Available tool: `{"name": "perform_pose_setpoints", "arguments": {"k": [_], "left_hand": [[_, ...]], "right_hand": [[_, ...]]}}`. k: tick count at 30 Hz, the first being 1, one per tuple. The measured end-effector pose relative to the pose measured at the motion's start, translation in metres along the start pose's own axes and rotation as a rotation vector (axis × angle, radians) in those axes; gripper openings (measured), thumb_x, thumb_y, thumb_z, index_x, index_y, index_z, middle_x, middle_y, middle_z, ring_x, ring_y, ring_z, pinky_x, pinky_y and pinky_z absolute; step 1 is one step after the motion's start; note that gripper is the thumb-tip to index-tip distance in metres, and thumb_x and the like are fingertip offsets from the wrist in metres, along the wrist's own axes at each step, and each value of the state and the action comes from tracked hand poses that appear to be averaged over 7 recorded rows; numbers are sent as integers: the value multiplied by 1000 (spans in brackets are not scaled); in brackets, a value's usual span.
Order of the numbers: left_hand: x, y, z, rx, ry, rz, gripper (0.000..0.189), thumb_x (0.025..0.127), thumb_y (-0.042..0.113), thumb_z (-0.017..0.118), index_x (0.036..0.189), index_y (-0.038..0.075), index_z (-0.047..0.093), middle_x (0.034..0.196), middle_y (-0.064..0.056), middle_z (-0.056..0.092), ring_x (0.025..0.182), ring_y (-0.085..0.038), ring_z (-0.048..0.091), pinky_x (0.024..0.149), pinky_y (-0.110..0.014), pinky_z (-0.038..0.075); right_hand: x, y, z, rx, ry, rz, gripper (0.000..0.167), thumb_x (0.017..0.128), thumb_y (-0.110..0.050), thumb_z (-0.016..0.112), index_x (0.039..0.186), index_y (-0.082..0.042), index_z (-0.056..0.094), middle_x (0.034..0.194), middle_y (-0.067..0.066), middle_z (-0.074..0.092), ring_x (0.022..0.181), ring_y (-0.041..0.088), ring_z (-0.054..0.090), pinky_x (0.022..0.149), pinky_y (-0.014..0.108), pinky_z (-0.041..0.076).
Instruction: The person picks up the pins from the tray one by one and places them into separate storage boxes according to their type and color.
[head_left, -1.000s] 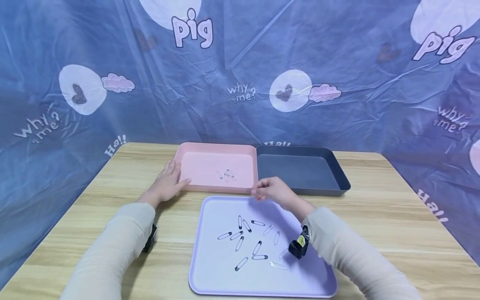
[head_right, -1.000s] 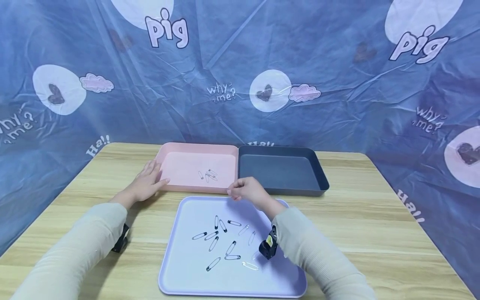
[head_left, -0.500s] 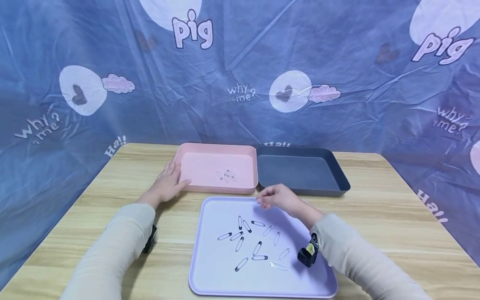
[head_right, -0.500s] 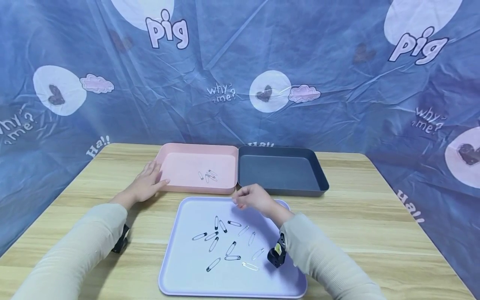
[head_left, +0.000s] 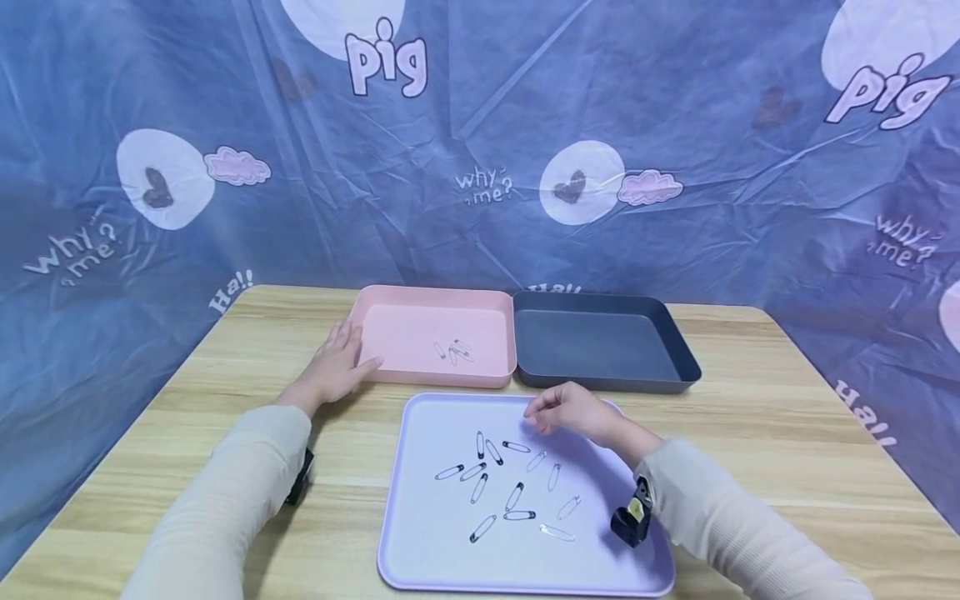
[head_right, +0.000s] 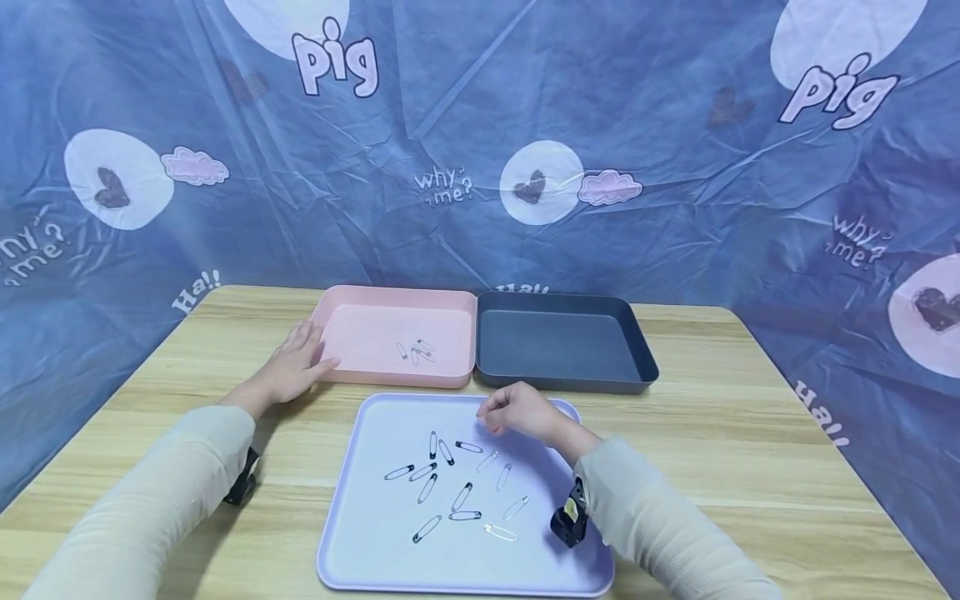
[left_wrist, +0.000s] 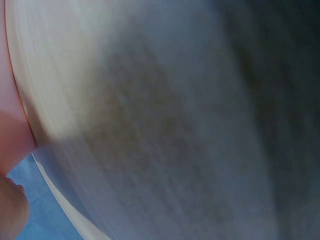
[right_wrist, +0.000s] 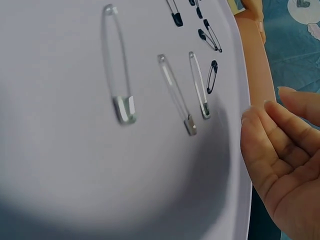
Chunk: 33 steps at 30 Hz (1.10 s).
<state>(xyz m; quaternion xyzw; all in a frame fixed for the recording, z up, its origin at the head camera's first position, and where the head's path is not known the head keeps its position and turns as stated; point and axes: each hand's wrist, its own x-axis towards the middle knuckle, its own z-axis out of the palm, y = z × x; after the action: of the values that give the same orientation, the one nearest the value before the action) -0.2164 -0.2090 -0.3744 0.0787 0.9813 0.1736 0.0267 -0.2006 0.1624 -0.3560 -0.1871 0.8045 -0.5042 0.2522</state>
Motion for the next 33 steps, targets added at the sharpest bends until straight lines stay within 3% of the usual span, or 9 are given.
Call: {"name": "perform_pose_setpoints", "arguments": {"k": [9,17,25,33], "left_hand": [[-1,0,0,-3,-2,0,74,90,43,36,134,-10,9,138,-28,-3,126,-40,-3,100,-51,3],[-2,0,-2,-8,-1,2,74,89,43,36,134,-10,9,138,-29,-2,126,-40,-3,99,-52,4],[-3,2,-3,-9,-13,-2,74,90,42,36,133,-11,8,137,-29,-2,125,-41,-4,99,-52,3],[-4,2,-3,2,-9,-4,74,90,42,35,133,-11,9,137,-30,-1,125,-41,-3,100,-51,3]], "right_hand": [[-7,7,-2,-69,-54,-10,16,73,-3,62,87,6,64,77,12,64,68,19,59,64,31,49],[-10,10,-2,-176,-80,-62,14,71,-3,64,84,3,66,77,7,64,63,13,52,56,23,44],[-11,11,-1,-236,-109,-82,15,67,3,67,81,2,66,70,5,64,62,8,54,58,21,46],[-15,14,3,-313,-145,-192,13,64,6,68,75,0,65,65,-2,59,60,3,51,57,20,46]]}}
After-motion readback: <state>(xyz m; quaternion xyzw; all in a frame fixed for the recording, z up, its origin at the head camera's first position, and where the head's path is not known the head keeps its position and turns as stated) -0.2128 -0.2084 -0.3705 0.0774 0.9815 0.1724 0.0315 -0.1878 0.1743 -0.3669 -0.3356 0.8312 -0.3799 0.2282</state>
